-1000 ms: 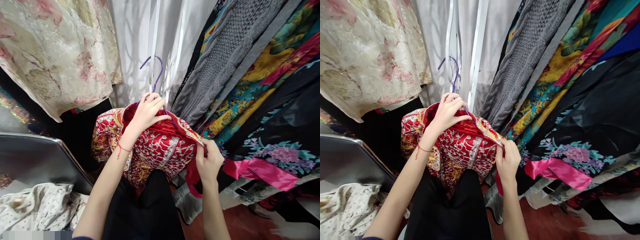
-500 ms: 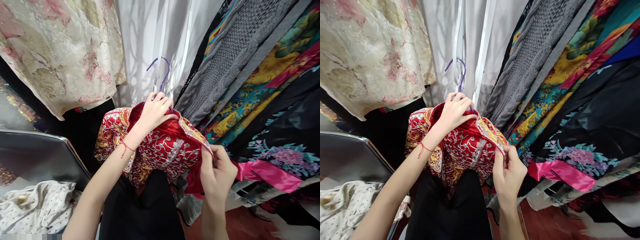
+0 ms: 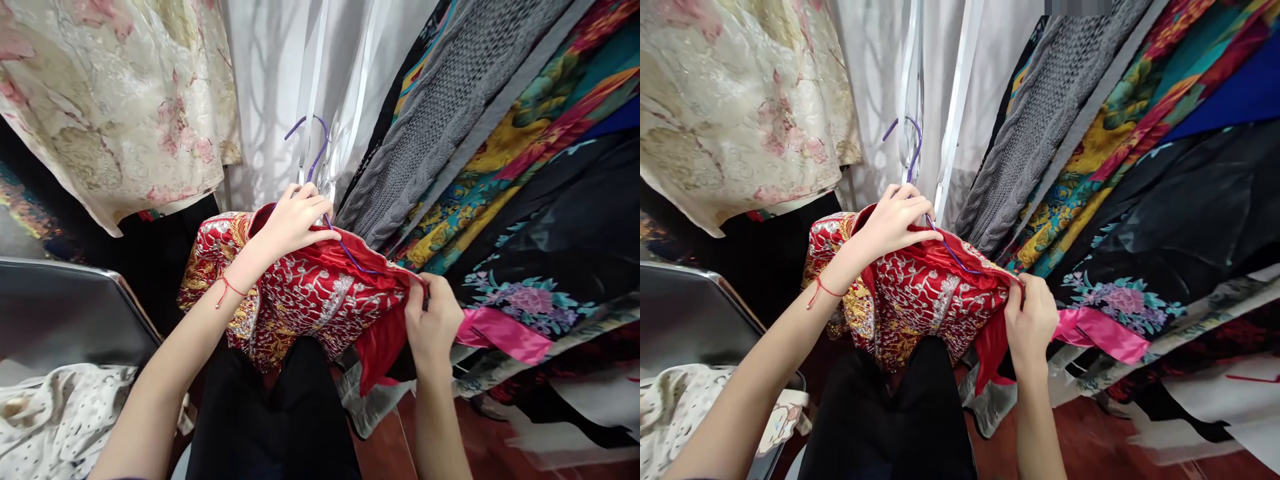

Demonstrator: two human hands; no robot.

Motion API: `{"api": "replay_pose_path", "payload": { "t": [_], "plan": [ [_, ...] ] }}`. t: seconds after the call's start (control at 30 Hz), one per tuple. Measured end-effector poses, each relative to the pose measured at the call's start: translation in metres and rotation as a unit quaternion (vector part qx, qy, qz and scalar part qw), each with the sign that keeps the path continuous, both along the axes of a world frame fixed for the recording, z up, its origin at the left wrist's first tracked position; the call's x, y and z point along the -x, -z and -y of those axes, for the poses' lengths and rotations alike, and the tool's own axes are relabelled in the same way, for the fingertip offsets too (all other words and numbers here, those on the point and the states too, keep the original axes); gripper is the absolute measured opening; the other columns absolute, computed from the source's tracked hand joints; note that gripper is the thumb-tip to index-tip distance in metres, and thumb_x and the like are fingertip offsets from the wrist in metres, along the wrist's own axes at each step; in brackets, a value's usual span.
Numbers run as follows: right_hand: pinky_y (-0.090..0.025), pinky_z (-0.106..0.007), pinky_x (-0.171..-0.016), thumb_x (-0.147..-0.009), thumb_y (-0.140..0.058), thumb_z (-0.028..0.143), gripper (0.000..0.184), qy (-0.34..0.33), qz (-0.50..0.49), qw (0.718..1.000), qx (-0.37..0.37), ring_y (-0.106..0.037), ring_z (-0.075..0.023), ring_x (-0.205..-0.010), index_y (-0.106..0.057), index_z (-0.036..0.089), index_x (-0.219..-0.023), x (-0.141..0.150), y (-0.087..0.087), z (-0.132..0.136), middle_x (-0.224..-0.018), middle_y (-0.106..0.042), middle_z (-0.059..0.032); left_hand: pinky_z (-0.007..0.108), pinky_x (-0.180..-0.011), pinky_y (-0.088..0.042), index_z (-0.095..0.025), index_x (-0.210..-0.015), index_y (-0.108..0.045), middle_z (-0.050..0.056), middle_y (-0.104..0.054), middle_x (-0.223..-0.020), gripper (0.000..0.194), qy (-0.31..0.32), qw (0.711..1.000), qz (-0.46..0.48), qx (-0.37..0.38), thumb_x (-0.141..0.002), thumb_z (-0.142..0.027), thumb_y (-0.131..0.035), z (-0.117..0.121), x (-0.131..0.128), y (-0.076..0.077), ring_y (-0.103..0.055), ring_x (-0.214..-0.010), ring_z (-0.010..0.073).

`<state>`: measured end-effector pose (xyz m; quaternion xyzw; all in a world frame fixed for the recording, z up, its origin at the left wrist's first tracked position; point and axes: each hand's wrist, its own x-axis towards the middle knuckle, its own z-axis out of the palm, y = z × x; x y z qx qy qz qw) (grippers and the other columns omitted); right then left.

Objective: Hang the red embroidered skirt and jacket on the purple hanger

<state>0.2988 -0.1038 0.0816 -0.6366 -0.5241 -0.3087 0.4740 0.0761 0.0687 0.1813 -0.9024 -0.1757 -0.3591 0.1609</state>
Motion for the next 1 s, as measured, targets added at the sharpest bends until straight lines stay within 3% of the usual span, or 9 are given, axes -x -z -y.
{"api": "replay_pose_path", "payload": {
  "t": [0.17,0.3,0.4,0.53,0.63,0.73,0.9,1.0],
  "plan": [
    [-0.039,-0.031,-0.063,-0.098,-0.046,0.037,0.029,0.084,-0.006,0.995,-0.062,-0.059,-0.0194,-0.064,-0.067,0.016,-0.095,-0.030,-0.021,0.001,-0.082,-0.068,-0.0093,0.045,-0.091,-0.041,-0.017,-0.091,-0.064,0.010,-0.070,-0.094,0.034,-0.065,0.997,0.016,-0.025,-0.086,-0.050,-0.069,0.009,-0.012,0.004,-0.057,-0.103,0.0286],
    [-0.036,-0.030,-0.057,-0.096,-0.055,0.035,0.025,0.128,0.039,0.984,-0.114,-0.054,-0.0165,-0.056,-0.070,0.015,-0.091,-0.019,-0.036,0.021,-0.074,-0.067,-0.0082,0.047,-0.092,-0.041,-0.016,-0.097,-0.064,0.013,-0.069,-0.102,0.031,-0.098,0.993,0.052,-0.028,-0.085,-0.044,-0.071,0.013,-0.025,0.008,-0.057,-0.105,0.0305],
    [-0.032,-0.028,-0.052,-0.096,-0.057,0.028,0.018,0.107,0.087,0.987,-0.083,-0.049,-0.0134,-0.050,-0.068,0.015,-0.091,0.016,-0.015,0.021,-0.067,-0.065,-0.0044,0.049,-0.093,-0.041,-0.014,-0.102,-0.063,0.015,-0.066,-0.108,0.031,-0.110,0.990,0.081,-0.019,-0.084,-0.038,-0.073,0.011,-0.032,0.010,-0.057,-0.107,0.0324],
    [-0.035,-0.028,-0.054,-0.100,-0.048,0.021,0.023,-0.048,0.214,0.973,0.070,-0.053,-0.0138,-0.050,-0.067,0.017,-0.087,0.068,0.035,-0.011,-0.054,-0.057,0.0002,0.053,-0.098,-0.040,-0.014,-0.108,-0.061,0.015,-0.065,-0.112,0.029,-0.093,0.992,0.086,-0.010,-0.085,-0.030,-0.071,0.008,-0.031,0.015,-0.056,-0.111,0.0334],
    [-0.043,-0.028,-0.061,-0.102,-0.040,0.019,0.029,-0.164,0.229,0.948,0.151,-0.062,-0.0157,-0.062,-0.067,0.017,-0.093,0.076,0.047,-0.030,-0.068,-0.068,-0.0040,0.054,-0.103,-0.038,-0.014,-0.112,-0.061,0.014,-0.065,-0.113,0.025,-0.087,0.994,0.061,-0.012,-0.089,-0.021,-0.060,0.010,-0.024,0.020,-0.057,-0.113,0.0310],
    [-0.048,-0.031,-0.073,-0.101,-0.047,0.024,0.021,-0.239,0.173,0.943,0.155,-0.066,-0.0175,-0.078,-0.066,0.020,-0.093,0.054,0.023,-0.030,-0.084,-0.072,-0.0055,0.054,-0.111,-0.033,-0.014,-0.119,-0.060,0.014,-0.065,-0.116,0.032,-0.078,0.996,0.040,-0.015,-0.091,-0.011,-0.046,0.015,-0.017,0.021,-0.058,-0.113,0.0272],
    [-0.048,-0.040,-0.089,-0.096,-0.052,0.031,0.018,-0.178,0.069,0.980,0.055,-0.062,-0.0229,-0.095,-0.066,0.020,-0.099,0.000,-0.035,-0.036,-0.099,-0.071,-0.0095,0.057,-0.119,-0.020,-0.019,-0.121,-0.061,0.011,-0.066,-0.119,0.034,-0.054,0.995,0.088,0.008,-0.094,-0.010,-0.041,0.038,-0.005,0.017,-0.058,-0.116,0.0241],
    [-0.047,-0.041,-0.092,-0.095,-0.051,0.041,0.029,-0.205,-0.006,0.974,0.092,-0.062,-0.0233,-0.099,-0.064,0.020,-0.110,-0.016,-0.041,-0.057,-0.105,-0.070,-0.0100,0.050,-0.112,-0.033,-0.019,-0.115,-0.061,0.009,-0.068,-0.115,0.023,-0.049,0.980,0.183,0.055,-0.096,-0.020,-0.048,0.063,-0.001,0.038,-0.060,-0.111,0.0224]
  ]
}}
